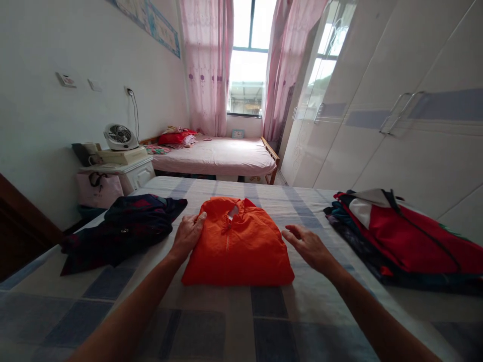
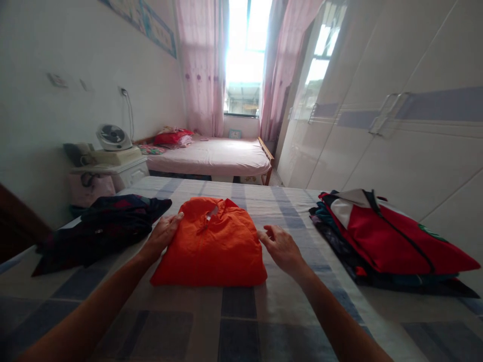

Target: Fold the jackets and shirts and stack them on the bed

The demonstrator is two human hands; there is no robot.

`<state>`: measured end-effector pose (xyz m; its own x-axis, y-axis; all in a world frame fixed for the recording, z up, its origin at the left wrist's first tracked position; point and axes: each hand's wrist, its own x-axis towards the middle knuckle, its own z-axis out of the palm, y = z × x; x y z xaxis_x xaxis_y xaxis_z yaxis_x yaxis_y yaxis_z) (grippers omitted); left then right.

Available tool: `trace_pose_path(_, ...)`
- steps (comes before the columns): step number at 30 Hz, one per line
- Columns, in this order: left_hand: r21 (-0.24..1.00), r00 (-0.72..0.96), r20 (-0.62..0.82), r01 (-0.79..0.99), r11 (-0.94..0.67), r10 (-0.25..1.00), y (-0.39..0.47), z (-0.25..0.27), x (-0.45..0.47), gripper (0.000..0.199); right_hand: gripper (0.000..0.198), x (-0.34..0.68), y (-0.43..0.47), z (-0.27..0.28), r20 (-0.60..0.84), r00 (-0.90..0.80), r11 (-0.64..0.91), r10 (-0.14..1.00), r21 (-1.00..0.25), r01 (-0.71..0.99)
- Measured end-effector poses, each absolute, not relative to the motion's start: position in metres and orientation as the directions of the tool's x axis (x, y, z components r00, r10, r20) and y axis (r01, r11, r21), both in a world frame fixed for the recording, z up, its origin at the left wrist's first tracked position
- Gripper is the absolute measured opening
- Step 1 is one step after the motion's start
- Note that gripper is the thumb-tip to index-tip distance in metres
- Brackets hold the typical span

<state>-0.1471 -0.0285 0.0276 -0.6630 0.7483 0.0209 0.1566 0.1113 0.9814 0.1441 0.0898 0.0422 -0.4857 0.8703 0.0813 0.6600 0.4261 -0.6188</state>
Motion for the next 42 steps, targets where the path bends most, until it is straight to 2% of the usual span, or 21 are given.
trace_pose_path(2,0.976,-0.622,0.019,0.18,0.119,0.783,-0.038,0.031,-0.148,0.035,0.05,0.126,0.098,0.044,0.055,-0.505,0.427,0.862,-0.615,0.663)
trace_pose_path(4,0.976,-0.566,0.004,0.182,0.12,0.825,-0.044,0.037,-0.143,0.04,0.043,0.108,0.102,0.044,0.037,-0.529,0.417,0.848,-0.663,0.622)
trace_pose_path(6,0.985,-0.521,0.03,0.158,0.062,0.853,-0.045,0.041,-0.135,0.046,0.034,0.094,0.102,0.04,0.049,-0.588,0.375,0.807,-0.812,0.447)
trace_pose_path(8,0.993,-0.511,0.089,0.115,-0.034,0.855,-0.043,0.04,-0.126,0.053,0.034,0.088,0.101,0.031,0.075,-0.654,0.245,0.753,-0.954,0.172)
trace_pose_path(9,0.991,-0.528,0.114,0.115,-0.062,0.842,-0.04,0.038,-0.122,0.056,0.036,0.087,0.101,0.026,0.088,-0.667,0.184,0.74,-0.98,0.075)
trace_pose_path(10,0.988,-0.556,0.125,0.147,-0.051,0.822,-0.037,0.034,-0.12,0.059,0.037,0.087,0.102,0.02,0.089,-0.663,0.17,0.744,-0.984,0.058)
trace_pose_path(12,0.945,-0.617,0.112,0.308,0.107,0.779,-0.032,0.026,-0.121,0.064,0.032,0.091,0.107,0.011,0.08,-0.597,0.261,0.798,-0.939,0.224)
trace_pose_path(13,0.884,-0.64,0.114,0.415,0.217,0.76,-0.03,0.022,-0.123,0.066,0.03,0.093,0.109,0.009,0.083,-0.547,0.31,0.833,-0.889,0.337)
trace_pose_path(15,0.695,-0.655,0.171,0.609,0.382,0.736,-0.028,0.02,-0.129,0.067,0.033,0.095,0.113,0.013,0.143,-0.442,0.376,0.886,-0.779,0.501)
trace_pose_path(16,0.601,-0.636,0.236,0.689,0.404,0.735,-0.028,0.023,-0.131,0.064,0.038,0.094,0.112,0.019,0.205,-0.406,0.414,0.891,-0.737,0.535)
trace_pose_path(18,0.438,-0.535,0.403,0.825,0.357,0.742,-0.028,0.034,-0.132,0.053,0.046,0.088,0.107,0.035,0.375,-0.404,0.549,0.834,-0.636,0.543)
trace_pose_path(20,0.295,-0.389,0.507,0.917,0.269,0.769,-0.025,0.045,-0.126,0.047,0.048,0.078,0.099,0.05,0.514,-0.479,0.702,0.712,-0.503,0.504)
trace_pose_path(22,0.171,-0.256,0.522,0.966,0.194,0.814,-0.018,0.047,-0.114,0.045,0.048,0.064,0.091,0.054,0.55,-0.567,0.79,0.613,-0.409,0.457)
trace_pose_path(24,0.102,-0.189,0.48,0.982,0.159,0.857,-0.01,0.037,-0.102,0.045,0.049,0.05,0.088,0.043,0.489,-0.643,0.808,0.59,-0.35,0.475)
trace_pose_path(27,0.098,-0.21,0.386,0.978,0.186,0.898,0.001,0.011,-0.093,0.045,0.052,0.036,0.092,0.01,0.295,-0.726,0.782,0.621,-0.303,0.545)
trace_pose_path(29,0.117,-0.232,0.344,0.972,0.204,0.91,0.004,-0.003,-0.095,0.047,0.054,0.032,0.097,-0.008,0.229,-0.746,0.776,0.626,-0.281,0.565)
trace_pose_path(42,0.19,-0.24,0.311,0.964,0.188,0.919,0.005,-0.007,-0.111,0.051,0.056,0.034,0.099,-0.01,0.22,-0.752,0.782,0.621,-0.241,0.575)
